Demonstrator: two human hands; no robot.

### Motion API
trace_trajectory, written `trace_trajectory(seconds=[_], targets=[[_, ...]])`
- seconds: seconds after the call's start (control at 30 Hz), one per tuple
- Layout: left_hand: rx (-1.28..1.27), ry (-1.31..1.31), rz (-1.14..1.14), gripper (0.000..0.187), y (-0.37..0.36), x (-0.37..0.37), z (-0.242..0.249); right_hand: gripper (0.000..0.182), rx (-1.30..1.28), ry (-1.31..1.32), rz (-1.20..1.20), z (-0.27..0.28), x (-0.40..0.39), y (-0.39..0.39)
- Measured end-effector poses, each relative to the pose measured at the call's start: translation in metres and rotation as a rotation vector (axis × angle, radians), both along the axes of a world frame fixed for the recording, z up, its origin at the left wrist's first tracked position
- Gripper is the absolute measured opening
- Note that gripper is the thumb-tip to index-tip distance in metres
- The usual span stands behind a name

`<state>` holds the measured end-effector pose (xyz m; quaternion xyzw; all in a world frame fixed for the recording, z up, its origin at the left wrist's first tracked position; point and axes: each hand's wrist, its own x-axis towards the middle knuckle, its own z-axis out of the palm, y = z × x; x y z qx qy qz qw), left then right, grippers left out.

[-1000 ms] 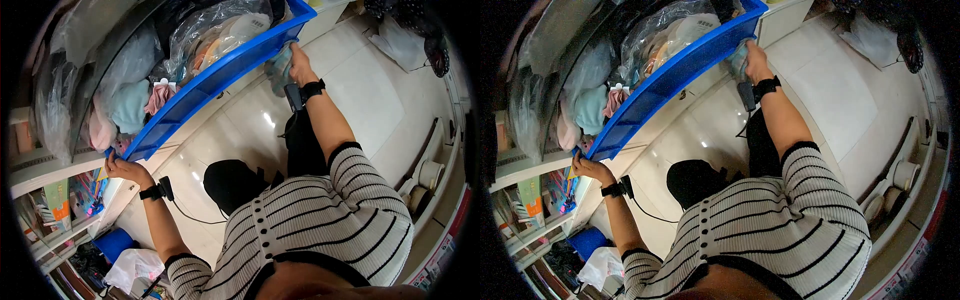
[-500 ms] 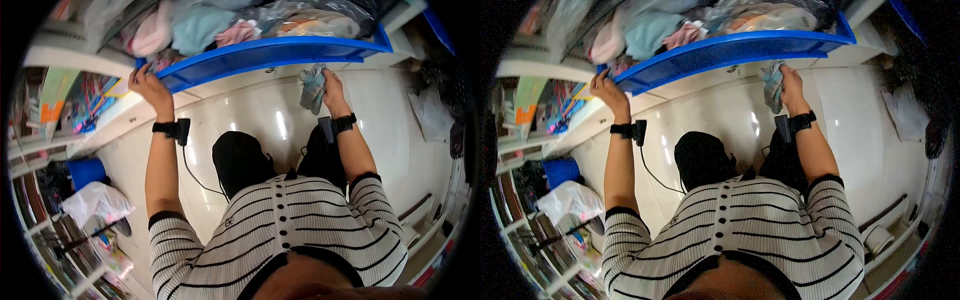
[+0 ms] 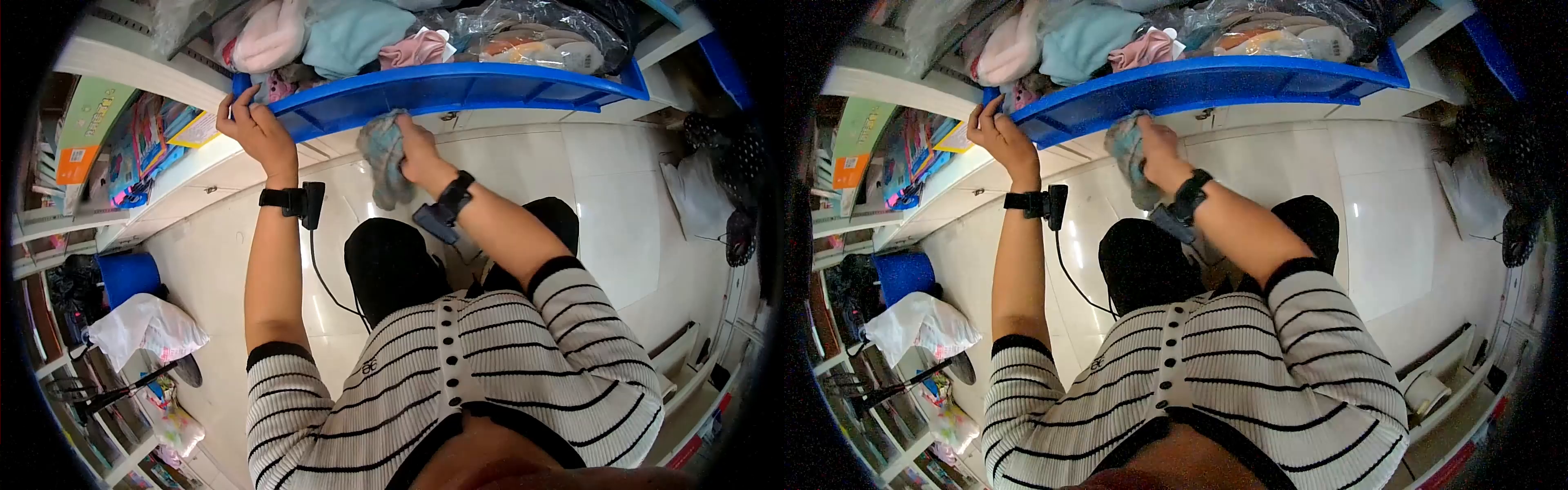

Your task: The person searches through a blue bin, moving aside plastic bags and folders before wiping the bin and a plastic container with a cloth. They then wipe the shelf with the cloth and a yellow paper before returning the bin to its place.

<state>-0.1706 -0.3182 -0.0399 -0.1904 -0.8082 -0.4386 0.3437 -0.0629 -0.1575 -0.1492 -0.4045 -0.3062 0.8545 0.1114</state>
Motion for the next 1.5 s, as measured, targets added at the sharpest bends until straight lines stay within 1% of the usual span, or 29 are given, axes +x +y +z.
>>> trace_trajectory(seconds=[0.07, 0.1, 0.13, 0.2, 0.27, 0.3, 0.37, 0.43, 0.5, 0.57, 0.63, 0.7, 0.73, 0.77, 0.83, 0.87, 0.93, 0.97, 1.03, 1.07, 1.1, 1.17, 1.2, 1.27, 1.3, 1.37, 1.4, 1.47, 1.5], targets=[[-0.01, -0.018, 0.0, 0.031, -0.001, 0.002, 0.002, 0.018, 0.05, -0.039, 0.011, -0.024, -0.007, 0.0], [-0.009, -0.019, 0.0, 0.031, 0.0, 0.002, 0.002, 0.019, 0.144, 0.035, -0.016, -0.036, -0.006, 0.008], [0.004, 0.001, -0.016, 0.032, 0.0, 0.001, 0.002, 0.021, 0.237, 0.11, -0.042, -0.035, -0.001, 0.015], [0.019, 0.023, -0.019, 0.034, -0.001, 0.0, 0.003, 0.021, 0.321, -0.016, -0.127, -0.021, 0.018, 0.044], [0.07, 0.059, -0.051, 0.039, 0.0, 0.001, 0.002, 0.022, 0.346, 0.105, -0.27, -0.025, 0.039, 0.071], [0.07, 0.06, -0.041, 0.039, -0.002, -0.001, 0.0, 0.022, 0.345, 0.107, -0.259, -0.024, 0.042, 0.072], [-0.005, 0.078, -0.026, 0.04, -0.005, -0.005, -0.004, 0.021, 0.446, 0.105, -0.301, -0.023, 0.044, 0.071], [-0.007, 0.052, -0.032, 0.039, -0.003, 0.0, 0.0, 0.02, 0.421, 0.115, -0.318, -0.02, 0.033, 0.062], [-0.005, -0.02, -0.074, 0.038, -0.005, 0.001, 0.002, 0.019, 0.24, 0.106, -0.32, -0.009, 0.023, 0.054], [0.021, -0.043, -0.086, 0.035, -0.007, 0.0, 0.001, 0.017, 0.269, 0.13, -0.243, -0.006, 0.028, 0.065], [-0.034, -0.042, -0.155, 0.033, -0.012, 0.0, 0.002, 0.015, 0.304, 0.153, -0.17, -0.007, 0.034, 0.071], [-0.044, -0.051, -0.162, 0.031, -0.016, 0.003, 0.002, 0.018, 0.39, 0.045, -0.155, -0.015, 0.044, 0.067], [-0.06, -0.055, -0.192, 0.03, -0.018, 0.005, 0.005, 0.02, 0.55, 0.135, -0.12, -0.022, 0.049, 0.055], [-0.078, -0.057, -0.223, 0.029, -0.02, 0.006, 0.007, 0.02, 0.55, 0.139, -0.118, -0.029, 0.048, 0.043], [-0.075, -0.062, -0.246, 0.028, -0.022, 0.007, 0.01, 0.02, 0.613, 0.137, 0.187, -0.033, 0.042, 0.019], [-0.07, -0.071, -0.275, 0.027, -0.023, 0.009, 0.01, 0.02, 0.611, 0.137, 0.191, -0.031, 0.034, 0.01], [-0.072, -0.069, -0.254, 0.027, -0.025, 0.011, 0.006, 0.014, 0.393, 0.193, 0.121, -0.025, 0.009, -0.002], [-0.072, -0.063, -0.237, 0.027, -0.025, 0.01, 0.004, 0.014, 0.392, 0.196, 0.124, -0.026, 0.0, -0.007], [-0.08, -0.066, -0.212, 0.028, -0.024, 0.016, 0.007, 0.013, 0.211, 0.187, 0.098, -0.02, -0.013, -0.021], [-0.087, -0.071, -0.219, 0.028, -0.023, 0.016, 0.007, 0.015, 0.162, 0.295, 0.055, -0.017, -0.014, -0.028], [-0.093, -0.076, -0.228, 0.028, -0.023, 0.017, 0.006, 0.015, 0.161, 0.296, 0.056, -0.003, -0.018, -0.038], [-0.1, -0.071, -0.223, 0.029, -0.025, 0.016, 0.004, 0.018, 0.088, -0.003, 0.212, 0.013, -0.028, -0.06], [-0.118, -0.054, -0.23, 0.029, -0.027, 0.014, 0.002, 0.018, 0.087, -0.004, 0.21, -0.001, -0.04, -0.077], [-0.134, -0.029, -0.241, 0.029, -0.028, 0.009, 0.005, 0.022, 0.219, 0.024, 0.031, -0.045, -0.071, -0.102], [-0.161, -0.062, -0.262, 0.029, -0.031, 0.009, 0.006, 0.022, 0.218, 0.02, 0.031, -0.046, -0.068, -0.095], [-0.186, -0.104, -0.283, 0.029, -0.034, 0.013, 0.009, 0.034, 0.291, 0.136, 0.296, -0.041, -0.048, -0.066], [-0.16, -0.099, -0.297, 0.027, -0.034, 0.013, 0.01, 0.029, 0.43, 0.083, 0.304, -0.035, -0.04, -0.054], [-0.132, -0.094, -0.304, 0.025, -0.037, 0.012, 0.009, 0.023, 0.401, 0.039, 0.16, -0.02, -0.02, -0.034], [-0.138, -0.094, -0.329, 0.025, -0.038, 0.011, 0.008, 0.023, 0.401, 0.038, 0.163, -0.023, -0.011, -0.024]])
